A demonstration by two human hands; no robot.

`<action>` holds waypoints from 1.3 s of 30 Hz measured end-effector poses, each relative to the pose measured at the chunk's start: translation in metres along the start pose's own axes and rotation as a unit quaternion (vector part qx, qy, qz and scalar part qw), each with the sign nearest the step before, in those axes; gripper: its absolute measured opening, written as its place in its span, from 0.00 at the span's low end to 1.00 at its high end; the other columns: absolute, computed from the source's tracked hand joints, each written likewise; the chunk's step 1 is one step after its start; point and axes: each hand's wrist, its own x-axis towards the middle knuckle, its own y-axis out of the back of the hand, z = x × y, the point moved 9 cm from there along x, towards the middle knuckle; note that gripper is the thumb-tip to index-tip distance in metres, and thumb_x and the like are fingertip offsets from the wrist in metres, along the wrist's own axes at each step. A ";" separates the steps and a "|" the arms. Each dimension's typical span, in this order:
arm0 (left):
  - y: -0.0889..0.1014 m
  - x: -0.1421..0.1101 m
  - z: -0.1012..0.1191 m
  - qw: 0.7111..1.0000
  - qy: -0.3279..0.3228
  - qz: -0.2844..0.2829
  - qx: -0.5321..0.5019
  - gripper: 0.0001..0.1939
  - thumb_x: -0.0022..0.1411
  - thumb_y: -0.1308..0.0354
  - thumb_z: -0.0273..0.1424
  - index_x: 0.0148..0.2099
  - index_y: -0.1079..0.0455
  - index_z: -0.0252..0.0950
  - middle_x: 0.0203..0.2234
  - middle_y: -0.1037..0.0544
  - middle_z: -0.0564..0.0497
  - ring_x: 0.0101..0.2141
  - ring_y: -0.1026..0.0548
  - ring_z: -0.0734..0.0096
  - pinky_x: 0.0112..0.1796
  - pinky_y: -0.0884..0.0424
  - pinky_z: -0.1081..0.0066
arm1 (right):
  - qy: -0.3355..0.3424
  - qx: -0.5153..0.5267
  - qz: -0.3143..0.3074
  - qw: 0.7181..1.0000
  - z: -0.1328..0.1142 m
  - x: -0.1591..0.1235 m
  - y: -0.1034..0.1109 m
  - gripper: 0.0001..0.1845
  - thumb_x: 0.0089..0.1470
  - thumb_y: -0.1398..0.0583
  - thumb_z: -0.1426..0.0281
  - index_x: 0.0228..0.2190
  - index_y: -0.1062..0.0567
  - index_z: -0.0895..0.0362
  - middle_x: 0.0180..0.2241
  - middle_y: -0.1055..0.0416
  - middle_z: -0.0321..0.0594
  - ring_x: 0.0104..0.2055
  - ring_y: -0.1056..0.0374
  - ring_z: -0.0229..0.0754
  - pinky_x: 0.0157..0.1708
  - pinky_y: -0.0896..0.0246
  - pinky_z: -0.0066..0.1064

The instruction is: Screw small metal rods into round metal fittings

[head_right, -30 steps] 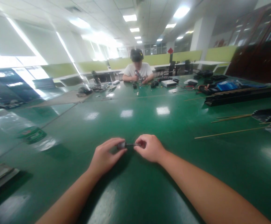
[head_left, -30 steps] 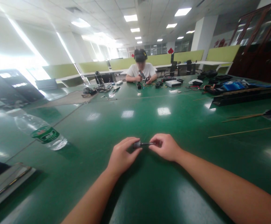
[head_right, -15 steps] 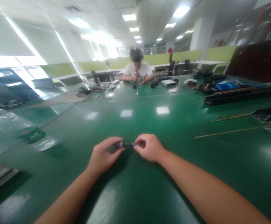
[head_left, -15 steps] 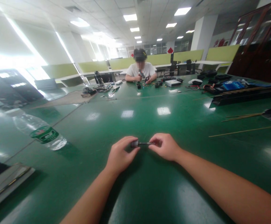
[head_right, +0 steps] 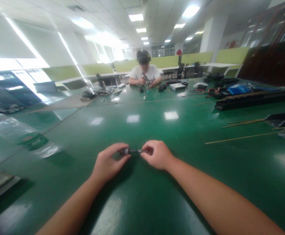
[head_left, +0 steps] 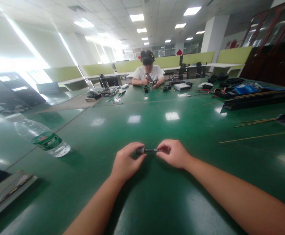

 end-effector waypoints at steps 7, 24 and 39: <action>0.001 0.000 -0.002 1.000 0.007 -0.001 0.009 0.13 0.57 0.36 0.31 0.46 0.26 0.40 0.41 0.20 0.50 0.41 0.22 0.66 0.48 0.26 0.65 | 0.002 0.009 0.007 1.000 0.000 0.001 0.001 0.03 0.49 0.34 0.72 0.30 0.20 0.58 0.26 0.26 0.37 0.26 0.34 0.37 0.28 0.41 0.28; 0.002 0.000 -0.015 0.995 0.083 0.007 -0.058 0.18 0.61 0.39 0.38 0.51 0.29 0.38 0.43 0.21 0.47 0.41 0.22 0.64 0.47 0.27 0.63 | -0.129 0.390 0.156 0.899 0.049 0.002 0.023 0.13 0.50 0.42 0.65 0.18 0.33 0.56 0.15 0.37 0.31 0.15 0.44 0.33 0.15 0.50 0.25; 0.102 -0.059 -0.083 0.942 0.327 0.070 0.036 0.35 0.56 0.44 0.53 0.60 0.34 0.41 0.43 0.19 0.45 0.44 0.22 0.50 0.52 0.30 0.50 | -0.148 0.413 0.190 0.878 0.052 0.001 0.024 0.18 0.52 0.46 0.64 0.15 0.39 0.54 0.12 0.41 0.31 0.13 0.49 0.33 0.12 0.57 0.25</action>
